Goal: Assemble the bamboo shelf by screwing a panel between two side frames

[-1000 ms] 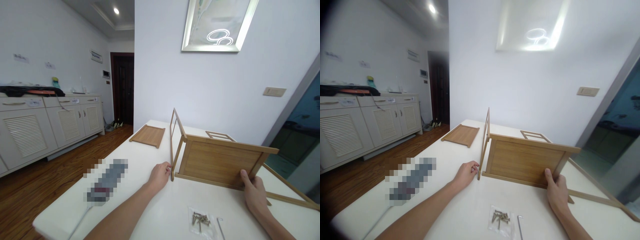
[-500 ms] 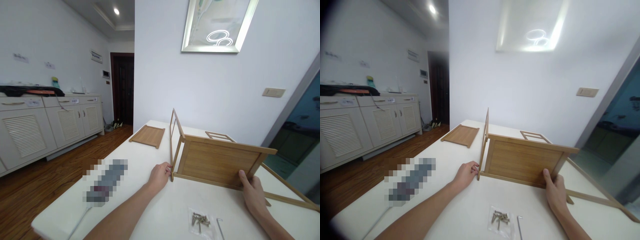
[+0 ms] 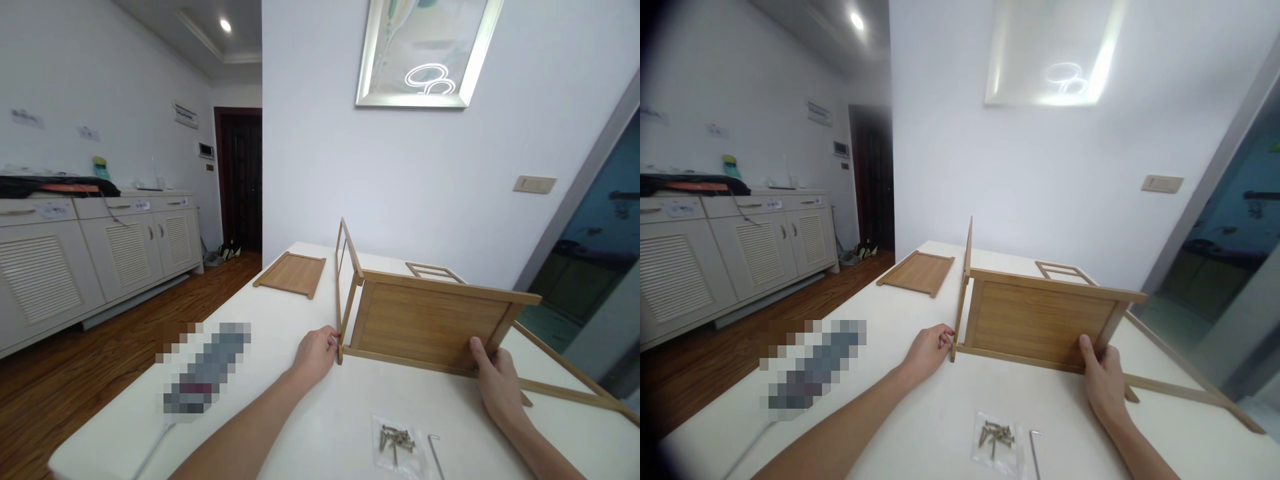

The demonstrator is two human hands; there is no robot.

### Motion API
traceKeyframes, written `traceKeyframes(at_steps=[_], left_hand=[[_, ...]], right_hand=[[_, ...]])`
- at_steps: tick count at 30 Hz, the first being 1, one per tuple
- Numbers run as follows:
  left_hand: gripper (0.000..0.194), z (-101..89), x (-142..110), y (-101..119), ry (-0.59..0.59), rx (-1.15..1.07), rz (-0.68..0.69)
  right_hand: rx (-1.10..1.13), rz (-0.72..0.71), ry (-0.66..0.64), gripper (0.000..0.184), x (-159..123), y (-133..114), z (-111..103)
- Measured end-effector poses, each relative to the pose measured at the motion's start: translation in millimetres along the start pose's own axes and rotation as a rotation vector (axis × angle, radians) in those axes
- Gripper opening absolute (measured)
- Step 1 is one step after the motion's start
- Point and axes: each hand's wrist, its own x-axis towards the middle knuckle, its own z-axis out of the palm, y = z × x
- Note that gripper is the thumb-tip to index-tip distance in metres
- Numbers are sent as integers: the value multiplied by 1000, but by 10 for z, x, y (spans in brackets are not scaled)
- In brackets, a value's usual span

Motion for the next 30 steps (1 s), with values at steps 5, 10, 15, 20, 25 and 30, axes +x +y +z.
traceKeyframes(at_steps=[5, 10, 15, 20, 25, 30], left_hand=[[29, 6, 0, 2, 11, 37, 18], [30, 21, 19, -19, -5, 28, 13], [36, 21, 24, -40, 3, -4, 14], [35, 16, 15, -33, -2, -6, 11], [28, 3, 14, -9, -12, -13, -2], [28, -11, 4, 8, -23, -10, -13]], right_hand=[[4, 5, 6, 51, -15, -37, -7], [13, -2, 1, 53, -6, -18, 6], [15, -20, 13, 52, 11, 13, 11], [20, -17, 9, 52, 3, -3, 4], [21, 2, 6, 52, -11, -1, 4], [34, -5, -5, 51, -25, -21, -2]])
